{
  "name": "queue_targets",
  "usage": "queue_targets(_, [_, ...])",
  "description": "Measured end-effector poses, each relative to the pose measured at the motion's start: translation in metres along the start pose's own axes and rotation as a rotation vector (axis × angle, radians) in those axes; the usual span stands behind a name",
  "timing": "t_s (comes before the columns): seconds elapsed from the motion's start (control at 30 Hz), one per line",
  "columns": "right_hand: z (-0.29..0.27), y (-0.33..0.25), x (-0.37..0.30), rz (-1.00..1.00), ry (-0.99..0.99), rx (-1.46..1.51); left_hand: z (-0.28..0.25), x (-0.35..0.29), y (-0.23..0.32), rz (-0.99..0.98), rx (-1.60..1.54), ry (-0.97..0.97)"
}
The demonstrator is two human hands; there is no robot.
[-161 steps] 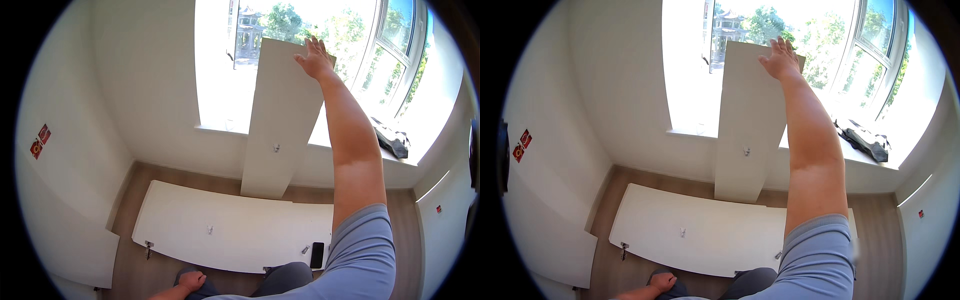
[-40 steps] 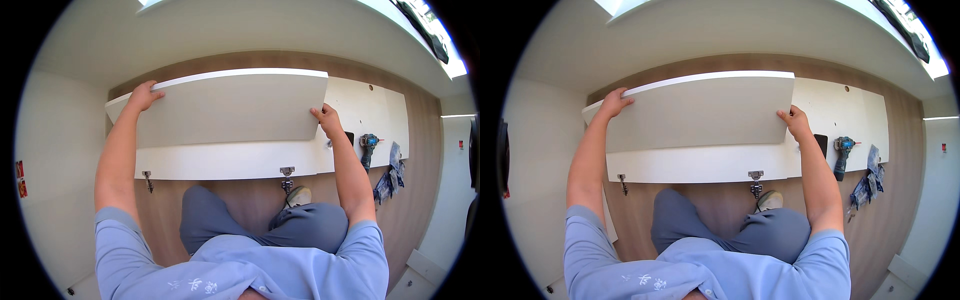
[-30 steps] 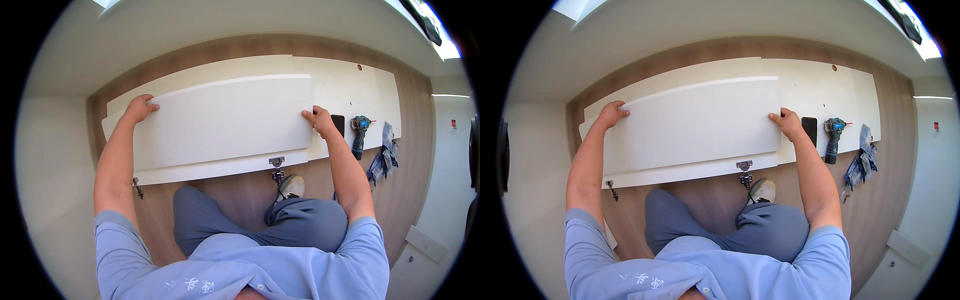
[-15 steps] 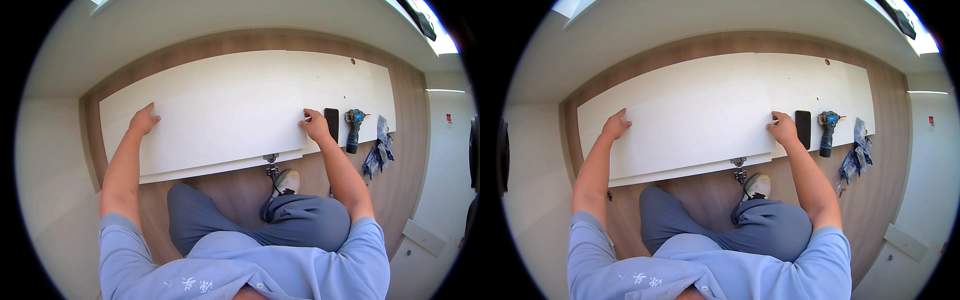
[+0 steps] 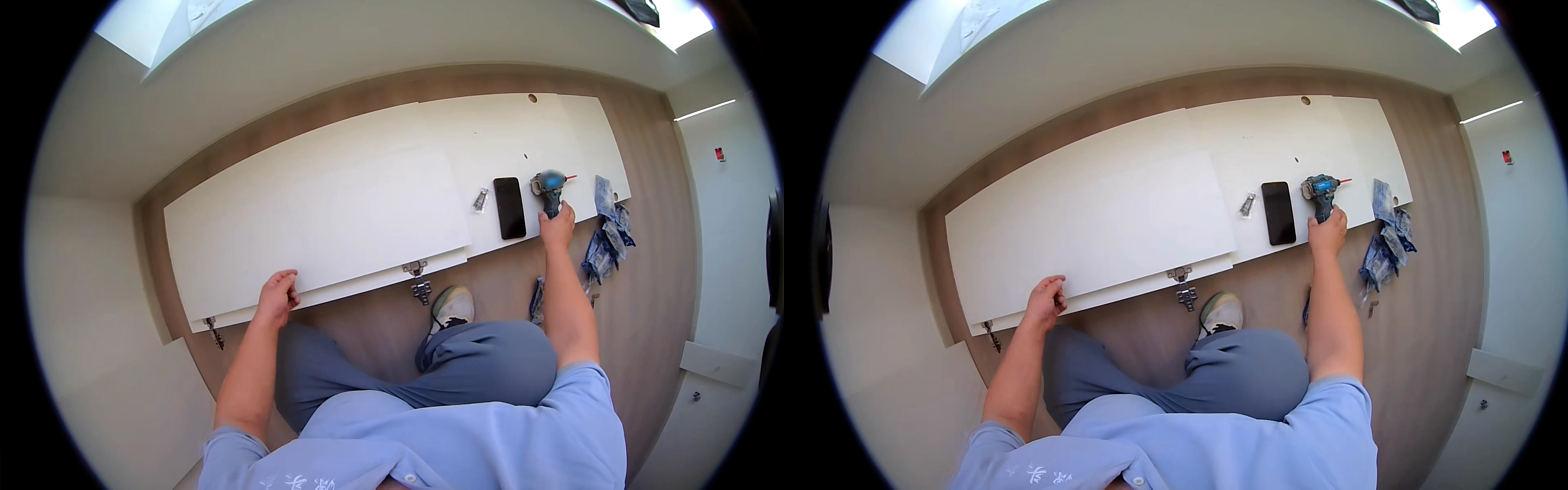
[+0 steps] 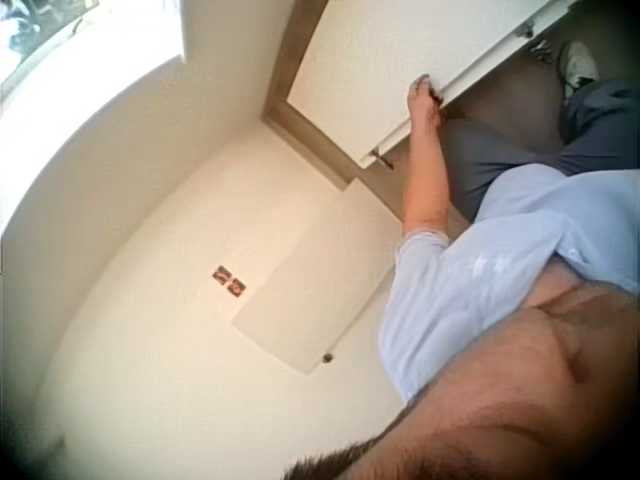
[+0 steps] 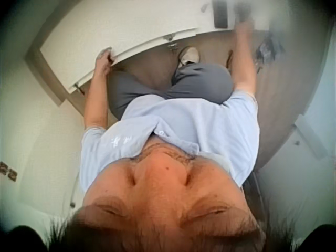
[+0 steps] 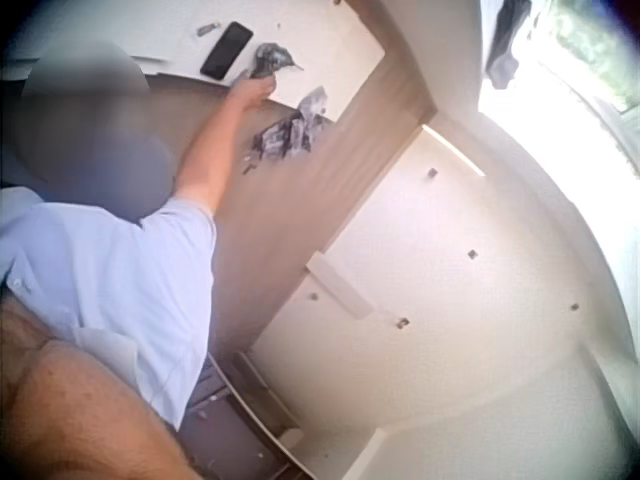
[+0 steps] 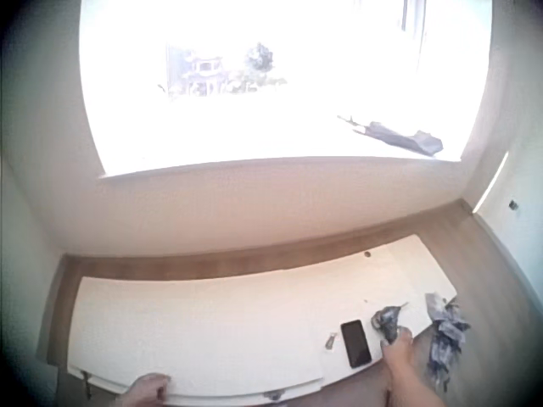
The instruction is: The person removes metal hinges from plastic packaging, aligns them with pre-drilled holes on a white wooden panel, and fastens them using an electric screwdriver. They then lift a second white panel and place it on top of the first one.
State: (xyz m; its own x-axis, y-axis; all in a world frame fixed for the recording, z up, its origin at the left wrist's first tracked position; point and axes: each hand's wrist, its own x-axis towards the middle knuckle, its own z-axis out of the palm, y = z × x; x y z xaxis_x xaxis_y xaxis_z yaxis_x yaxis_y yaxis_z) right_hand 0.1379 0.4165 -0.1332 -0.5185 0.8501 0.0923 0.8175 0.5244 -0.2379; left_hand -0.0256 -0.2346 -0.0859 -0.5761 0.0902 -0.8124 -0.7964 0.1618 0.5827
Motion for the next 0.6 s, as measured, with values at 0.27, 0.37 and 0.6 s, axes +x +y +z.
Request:
queue_targets(0.27, [0.006,-0.003,0.036,0.198,-0.261,0.054,0.037,-0.067,-0.052,-0.155,-0.253,-0.133])
queue_targets(0.37, [-0.01,-0.011,0.016,0.169,-0.106,0.36,0.061,-0.073,-0.042,-0.124,-0.21,-0.206])
queue_targets(0.6, [-0.122,-0.043,-0.118,-0.031,-0.611,1.458,0.122,-0.044,-0.049,-0.146,-0.203,-0.472])
